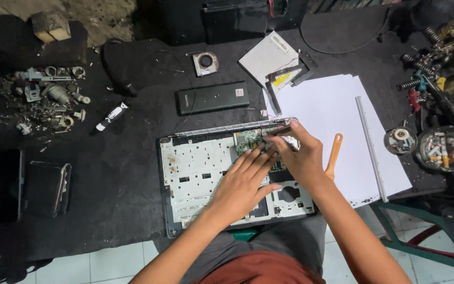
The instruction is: Disassembling a laptop to access and work on internal components using a screwdriver and brush.
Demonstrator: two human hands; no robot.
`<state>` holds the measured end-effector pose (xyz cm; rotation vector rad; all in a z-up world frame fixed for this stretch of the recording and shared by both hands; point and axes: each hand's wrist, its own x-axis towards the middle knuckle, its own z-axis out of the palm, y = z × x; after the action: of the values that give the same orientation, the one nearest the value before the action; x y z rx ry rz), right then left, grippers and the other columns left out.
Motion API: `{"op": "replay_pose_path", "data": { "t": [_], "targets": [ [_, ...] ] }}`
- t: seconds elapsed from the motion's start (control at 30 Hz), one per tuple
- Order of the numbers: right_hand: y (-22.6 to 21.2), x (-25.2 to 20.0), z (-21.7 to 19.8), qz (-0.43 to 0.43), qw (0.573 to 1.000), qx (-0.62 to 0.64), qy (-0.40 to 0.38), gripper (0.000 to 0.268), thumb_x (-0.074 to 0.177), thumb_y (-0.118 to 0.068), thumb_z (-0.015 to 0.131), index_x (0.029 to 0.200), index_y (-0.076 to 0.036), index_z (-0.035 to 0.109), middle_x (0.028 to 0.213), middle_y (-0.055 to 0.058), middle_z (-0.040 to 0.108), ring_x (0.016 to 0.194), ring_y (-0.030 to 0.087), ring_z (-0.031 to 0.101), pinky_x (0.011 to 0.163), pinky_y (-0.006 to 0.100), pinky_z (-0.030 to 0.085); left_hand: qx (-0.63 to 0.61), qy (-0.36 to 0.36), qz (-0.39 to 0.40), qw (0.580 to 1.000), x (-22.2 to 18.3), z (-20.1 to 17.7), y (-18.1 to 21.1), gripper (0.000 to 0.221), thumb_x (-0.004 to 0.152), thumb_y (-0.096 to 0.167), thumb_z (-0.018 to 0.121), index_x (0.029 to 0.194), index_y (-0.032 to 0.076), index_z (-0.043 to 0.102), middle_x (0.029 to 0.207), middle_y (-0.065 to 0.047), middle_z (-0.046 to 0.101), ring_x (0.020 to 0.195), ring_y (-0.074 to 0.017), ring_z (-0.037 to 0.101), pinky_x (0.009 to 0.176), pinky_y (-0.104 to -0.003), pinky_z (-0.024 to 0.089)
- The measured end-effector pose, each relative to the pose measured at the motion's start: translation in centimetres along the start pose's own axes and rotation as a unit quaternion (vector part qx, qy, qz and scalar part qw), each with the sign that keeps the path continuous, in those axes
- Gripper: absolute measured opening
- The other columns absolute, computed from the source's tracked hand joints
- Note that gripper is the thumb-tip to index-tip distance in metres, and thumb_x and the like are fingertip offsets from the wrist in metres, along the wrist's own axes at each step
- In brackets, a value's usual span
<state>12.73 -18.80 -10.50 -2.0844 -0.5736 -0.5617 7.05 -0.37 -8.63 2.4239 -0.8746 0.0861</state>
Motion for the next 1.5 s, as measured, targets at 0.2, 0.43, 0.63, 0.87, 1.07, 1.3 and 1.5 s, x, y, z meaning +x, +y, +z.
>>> {"op": "replay_pose_path", "data": {
  "t": [0.2,0.43,0.63,0.87,1.07,1.3,1.5],
  "targets": [
    [-1.1,0.9,-0.1,0.007,0.999,0.033,-0.014,0.068,0.09,0.014,0.069,0.145,-0.002,0.034,0.102,0.02,0.075,0.097,0.038,0.075,0.086,0.056,0.061,0.006,0.008,0.0,1.0,0.1,0.0,0.1,0.058,0.105,0.045,0.05,0.145,0.003,0.051,0.146,-0.017,0.054,0.145,-0.0332,0.042,0.124,-0.048,0.027],
    [-2.5,2.1,-0.6,0.027,0.997,0.047,-0.063,0.078,0.09,0.017,0.063,0.151,-0.008,0.021,0.11,0.02,0.073,0.101,0.042,0.074,0.086,0.058,0.058,-0.014,0.005,-0.002,1.0,0.2,-0.5,0.3,0.054,0.105,0.042,0.051,0.142,0.003,0.052,0.147,-0.017,0.053,0.148,-0.0323,0.039,0.124,-0.048,0.028],
    [-1.0,1.2,-0.3,0.037,0.998,0.028,-0.032,0.084,0.085,0.01,0.076,0.149,-0.012,0.027,0.104,0.02,0.075,0.096,0.04,0.075,0.081,0.056,0.058,0.001,0.006,-0.001,1.0,0.2,-0.5,0.2,0.052,0.105,0.044,0.051,0.138,0.003,0.055,0.144,-0.016,0.055,0.147,-0.0321,0.041,0.124,-0.047,0.029],
    [-2.7,2.0,-0.4,0.005,1.0,0.01,-0.02,0.074,0.088,0.009,0.074,0.145,-0.007,0.029,0.108,0.018,0.075,0.096,0.039,0.075,0.081,0.052,0.06,0.0,0.001,0.0,1.0,0.3,-0.3,0.1,0.053,0.106,0.044,0.048,0.14,0.003,0.054,0.144,-0.017,0.055,0.146,-0.0331,0.041,0.124,-0.048,0.028],
    [-2.5,1.7,-0.1,0.036,0.999,-0.006,-0.008,0.059,0.086,0.002,0.08,0.133,-0.003,0.044,0.097,0.021,0.074,0.089,0.042,0.074,0.072,0.052,0.058,0.008,-0.014,-0.003,1.0,0.3,-0.6,0.3,0.053,0.107,0.044,0.047,0.138,0.002,0.055,0.143,-0.018,0.055,0.145,-0.0344,0.042,0.125,-0.048,0.028],
    [-1.0,0.3,0.6,0.024,1.0,-0.005,0.002,0.063,0.087,0.004,0.078,0.14,-0.005,0.043,0.1,0.018,0.077,0.092,0.036,0.075,0.077,0.048,0.06,-0.01,-0.022,-0.007,1.0,0.2,-0.7,0.1,0.055,0.107,0.043,0.046,0.142,0.001,0.052,0.147,-0.019,0.053,0.148,-0.0354,0.038,0.125,-0.049,0.026],
    [-0.1,-0.1,0.3,0.054,0.999,-0.007,-0.001,0.069,0.089,-0.001,0.077,0.145,-0.01,0.038,0.102,0.018,0.077,0.094,0.035,0.075,0.08,0.048,0.06,-0.003,-0.018,-0.008,1.0,0.4,-0.7,0.3,0.055,0.106,0.044,0.047,0.143,0.003,0.051,0.145,-0.017,0.054,0.147,-0.0341,0.039,0.125,-0.048,0.026]
  ]
}}
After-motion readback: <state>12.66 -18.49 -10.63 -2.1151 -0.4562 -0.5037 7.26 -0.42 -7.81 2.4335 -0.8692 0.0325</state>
